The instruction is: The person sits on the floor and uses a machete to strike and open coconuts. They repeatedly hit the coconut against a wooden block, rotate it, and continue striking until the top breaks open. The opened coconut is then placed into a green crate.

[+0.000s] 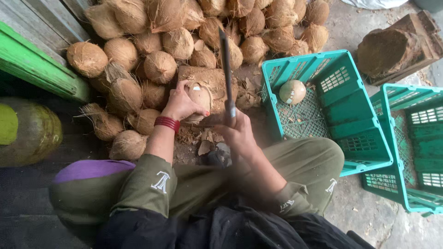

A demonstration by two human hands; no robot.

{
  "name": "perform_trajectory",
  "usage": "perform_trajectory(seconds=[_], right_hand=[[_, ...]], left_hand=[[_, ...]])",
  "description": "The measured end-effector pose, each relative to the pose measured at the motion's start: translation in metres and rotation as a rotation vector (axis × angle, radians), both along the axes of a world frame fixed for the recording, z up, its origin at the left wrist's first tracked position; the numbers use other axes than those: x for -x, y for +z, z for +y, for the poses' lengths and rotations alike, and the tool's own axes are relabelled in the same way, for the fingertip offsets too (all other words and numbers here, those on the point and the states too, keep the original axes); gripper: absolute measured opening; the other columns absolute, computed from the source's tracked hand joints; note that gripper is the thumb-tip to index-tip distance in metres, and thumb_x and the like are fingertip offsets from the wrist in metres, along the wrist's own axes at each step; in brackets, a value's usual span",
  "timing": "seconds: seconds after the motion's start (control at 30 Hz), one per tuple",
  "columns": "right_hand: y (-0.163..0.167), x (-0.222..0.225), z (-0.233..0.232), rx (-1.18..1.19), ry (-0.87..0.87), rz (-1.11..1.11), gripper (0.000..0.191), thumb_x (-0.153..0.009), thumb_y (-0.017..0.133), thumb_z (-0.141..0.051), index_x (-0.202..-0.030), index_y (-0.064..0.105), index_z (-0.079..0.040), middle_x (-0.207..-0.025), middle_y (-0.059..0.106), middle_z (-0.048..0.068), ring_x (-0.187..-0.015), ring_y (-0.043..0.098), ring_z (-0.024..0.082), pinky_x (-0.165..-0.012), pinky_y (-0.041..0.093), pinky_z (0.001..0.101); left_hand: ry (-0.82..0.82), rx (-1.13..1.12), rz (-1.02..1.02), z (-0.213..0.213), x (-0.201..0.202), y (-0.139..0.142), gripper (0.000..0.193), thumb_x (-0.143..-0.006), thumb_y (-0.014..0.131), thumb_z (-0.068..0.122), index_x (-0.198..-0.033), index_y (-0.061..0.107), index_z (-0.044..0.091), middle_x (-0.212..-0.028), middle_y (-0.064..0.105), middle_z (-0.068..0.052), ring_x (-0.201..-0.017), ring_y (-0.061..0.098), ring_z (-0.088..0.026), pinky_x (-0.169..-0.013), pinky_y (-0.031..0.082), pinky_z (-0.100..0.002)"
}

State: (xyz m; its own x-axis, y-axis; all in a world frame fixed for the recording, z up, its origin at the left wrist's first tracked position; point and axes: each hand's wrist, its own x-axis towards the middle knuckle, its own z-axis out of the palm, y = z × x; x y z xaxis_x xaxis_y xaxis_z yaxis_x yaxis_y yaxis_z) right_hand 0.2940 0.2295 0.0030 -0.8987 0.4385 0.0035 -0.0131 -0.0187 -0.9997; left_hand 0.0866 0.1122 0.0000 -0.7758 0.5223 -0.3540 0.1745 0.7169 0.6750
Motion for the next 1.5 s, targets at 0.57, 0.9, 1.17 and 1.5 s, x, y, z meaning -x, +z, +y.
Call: perform_trajectory(seconds=[0.57, 0.9, 1.17, 1.5], right_hand=[[-0.006, 0.002, -0.004, 0.13, -0.001, -0.032, 0.022, -0.077, 0.068, 0.006, -0.08, 0.052, -0.008, -0.065, 0.054, 0.002, -0.049, 0.049, 0.011, -0.042, 0.039, 0.0287], [-0.059, 0.016, 0.012, 0.4, 0.029, -0.572, 0.007, -0.08, 0.064, -0.004, -0.082, 0.059, -0.001, -0.055, 0.051, 0.006, -0.042, 0.048, 0.018, -0.04, 0.041, 0.0367], [0.028, 0.002, -0.01, -0.173, 0.031, -0.214, 0.022, -0.078, 0.065, 0.002, -0.098, 0.059, -0.006, -0.07, 0.056, 0.003, -0.06, 0.053, 0.016, -0.051, 0.046, 0.0332], [-0.051, 0.012, 0.038, 0.235, -0.137, -0.506, 0.008, -0.079, 0.064, 0.002, -0.085, 0.059, 0.003, -0.067, 0.06, 0.008, -0.055, 0.056, 0.019, -0.048, 0.044, 0.0354]], left_hand=[[0.105, -0.031, 0.065, 0.009, -0.009, -0.002, 0.119, -0.05, 0.098, 0.032, -0.145, 0.03, 0.009, -0.128, 0.053, -0.018, -0.114, 0.061, -0.034, -0.101, 0.056, -0.046], [-0.041, -0.244, 0.31, -0.016, -0.006, -0.011, 0.113, -0.042, 0.103, 0.034, -0.135, 0.043, 0.009, -0.136, 0.055, -0.017, -0.128, 0.055, -0.036, -0.112, 0.047, -0.047], [0.081, -0.131, 0.32, -0.003, -0.02, -0.007, 0.114, -0.039, 0.103, 0.034, -0.141, 0.053, 0.019, -0.131, 0.05, -0.014, -0.122, 0.052, -0.035, -0.104, 0.05, -0.049], [0.07, -0.117, 0.243, -0.006, -0.011, 0.003, 0.107, -0.041, 0.101, 0.028, -0.137, 0.055, 0.021, -0.13, 0.049, -0.01, -0.119, 0.055, -0.031, -0.104, 0.052, -0.053]])
